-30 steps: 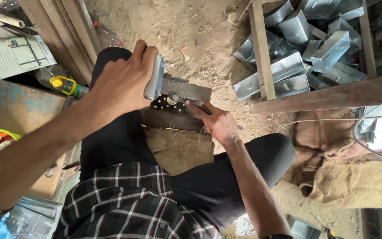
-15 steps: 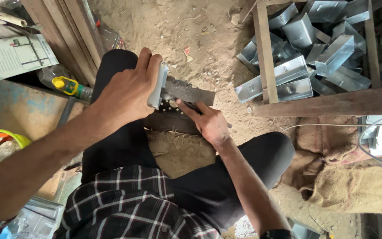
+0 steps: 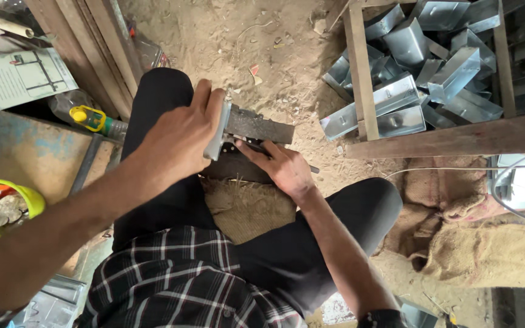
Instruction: The person sits on the ground and uses a hammer to strike a small metal box placed on a wooden block. They repeatedly hit the box to flatten or shape it, occasionally adjusting its position.
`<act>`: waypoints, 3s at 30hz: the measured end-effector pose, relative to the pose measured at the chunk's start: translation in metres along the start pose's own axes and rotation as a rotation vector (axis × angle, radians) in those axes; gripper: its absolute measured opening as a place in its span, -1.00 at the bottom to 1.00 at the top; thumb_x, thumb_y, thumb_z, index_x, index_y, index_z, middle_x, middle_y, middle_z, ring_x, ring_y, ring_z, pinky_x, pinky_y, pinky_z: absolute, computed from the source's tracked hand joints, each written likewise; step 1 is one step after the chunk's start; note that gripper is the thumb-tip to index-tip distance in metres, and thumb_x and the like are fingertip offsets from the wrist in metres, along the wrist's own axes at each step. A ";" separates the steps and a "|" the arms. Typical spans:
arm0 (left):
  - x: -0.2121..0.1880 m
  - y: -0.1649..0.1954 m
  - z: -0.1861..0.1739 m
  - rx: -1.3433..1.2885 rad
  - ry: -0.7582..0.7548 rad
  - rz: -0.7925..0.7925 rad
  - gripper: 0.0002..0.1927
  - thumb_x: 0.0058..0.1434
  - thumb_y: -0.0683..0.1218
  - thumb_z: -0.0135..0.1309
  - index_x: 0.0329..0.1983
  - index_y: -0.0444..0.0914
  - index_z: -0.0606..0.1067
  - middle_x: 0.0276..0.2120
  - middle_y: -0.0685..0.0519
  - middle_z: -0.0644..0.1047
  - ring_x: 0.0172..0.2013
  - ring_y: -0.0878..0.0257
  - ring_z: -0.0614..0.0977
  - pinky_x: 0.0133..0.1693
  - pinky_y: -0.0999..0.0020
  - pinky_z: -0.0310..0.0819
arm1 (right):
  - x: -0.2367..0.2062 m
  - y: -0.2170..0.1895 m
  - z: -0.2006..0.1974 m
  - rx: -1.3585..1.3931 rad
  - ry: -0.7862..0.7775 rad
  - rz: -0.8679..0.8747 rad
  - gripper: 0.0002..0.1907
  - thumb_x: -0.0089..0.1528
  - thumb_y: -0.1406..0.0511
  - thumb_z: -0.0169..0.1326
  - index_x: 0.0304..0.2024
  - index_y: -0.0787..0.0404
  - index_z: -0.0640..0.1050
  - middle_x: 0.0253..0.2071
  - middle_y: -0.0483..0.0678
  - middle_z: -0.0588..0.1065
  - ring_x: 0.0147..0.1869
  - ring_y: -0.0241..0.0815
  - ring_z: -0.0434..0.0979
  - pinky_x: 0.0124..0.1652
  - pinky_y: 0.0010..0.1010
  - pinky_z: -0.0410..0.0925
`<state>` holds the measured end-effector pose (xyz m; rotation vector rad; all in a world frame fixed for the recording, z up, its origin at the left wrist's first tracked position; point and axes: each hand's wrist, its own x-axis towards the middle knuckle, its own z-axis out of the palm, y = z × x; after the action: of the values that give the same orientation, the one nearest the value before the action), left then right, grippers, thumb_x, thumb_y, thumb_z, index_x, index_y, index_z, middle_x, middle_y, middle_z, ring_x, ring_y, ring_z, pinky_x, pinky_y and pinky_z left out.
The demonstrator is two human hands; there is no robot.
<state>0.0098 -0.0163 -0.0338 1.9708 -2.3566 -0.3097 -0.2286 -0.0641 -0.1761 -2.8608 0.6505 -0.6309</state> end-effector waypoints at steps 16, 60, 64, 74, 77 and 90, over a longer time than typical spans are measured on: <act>-0.007 0.017 -0.012 -0.025 -0.010 0.003 -0.04 -0.34 -0.33 0.39 0.18 -0.52 0.20 0.12 -0.37 0.31 -0.32 -0.20 0.68 -0.39 0.11 0.64 | -0.013 0.004 0.001 0.085 0.040 0.074 -0.26 0.27 0.41 0.10 0.46 -0.24 0.31 -0.24 -0.05 0.41 -0.47 -0.08 0.50 -0.46 -0.25 0.44; -0.002 0.020 -0.005 0.079 -0.119 -0.059 0.02 -0.32 -0.34 0.41 0.26 -0.52 0.19 0.23 -0.41 0.27 -0.29 -0.14 0.70 -0.36 0.14 0.67 | -0.008 0.005 0.002 0.040 0.020 0.089 -0.24 0.27 0.43 0.05 0.48 -0.25 0.30 -0.22 -0.06 0.40 -0.42 -0.11 0.53 -0.40 -0.29 0.47; 0.003 0.018 -0.009 0.029 -0.138 -0.083 0.03 -0.35 -0.33 0.42 0.24 -0.49 0.18 0.21 -0.38 0.28 -0.28 -0.16 0.69 -0.35 0.08 0.64 | 0.002 0.004 0.004 0.007 -0.152 0.266 -0.19 0.23 0.45 0.02 0.47 -0.32 0.29 -0.24 -0.03 0.42 -0.49 -0.02 0.53 -0.45 -0.22 0.45; -0.009 0.018 -0.007 -0.008 -0.070 -0.047 -0.03 -0.34 -0.28 0.43 0.17 -0.48 0.20 0.13 -0.36 0.32 -0.30 -0.19 0.68 -0.37 0.05 0.63 | -0.020 0.005 -0.007 0.038 0.131 0.045 -0.17 0.22 0.42 0.04 0.51 -0.24 0.25 -0.26 -0.10 0.38 -0.44 -0.13 0.51 -0.47 -0.26 0.43; -0.009 0.022 -0.007 -0.021 -0.046 -0.033 -0.04 -0.34 -0.28 0.43 0.16 -0.48 0.20 0.10 -0.37 0.32 -0.31 -0.19 0.68 -0.41 0.06 0.63 | -0.013 -0.003 0.001 -0.148 -0.085 0.141 -0.18 0.20 0.46 0.03 0.43 -0.40 0.32 -0.27 -0.10 0.42 -0.51 -0.15 0.50 -0.50 -0.31 0.44; -0.002 0.004 -0.005 -0.084 0.100 0.020 -0.08 -0.30 -0.30 0.39 0.15 -0.51 0.19 0.07 -0.36 0.31 -0.31 -0.22 0.67 -0.42 0.06 0.62 | -0.001 -0.009 -0.006 0.064 0.062 0.128 -0.18 0.24 0.47 0.02 0.50 -0.28 0.25 -0.23 -0.07 0.44 -0.44 -0.09 0.52 -0.43 -0.24 0.44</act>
<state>0.0072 -0.0142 -0.0275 1.8789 -2.2623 -0.2956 -0.2291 -0.0559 -0.1688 -2.7245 0.8007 -0.7088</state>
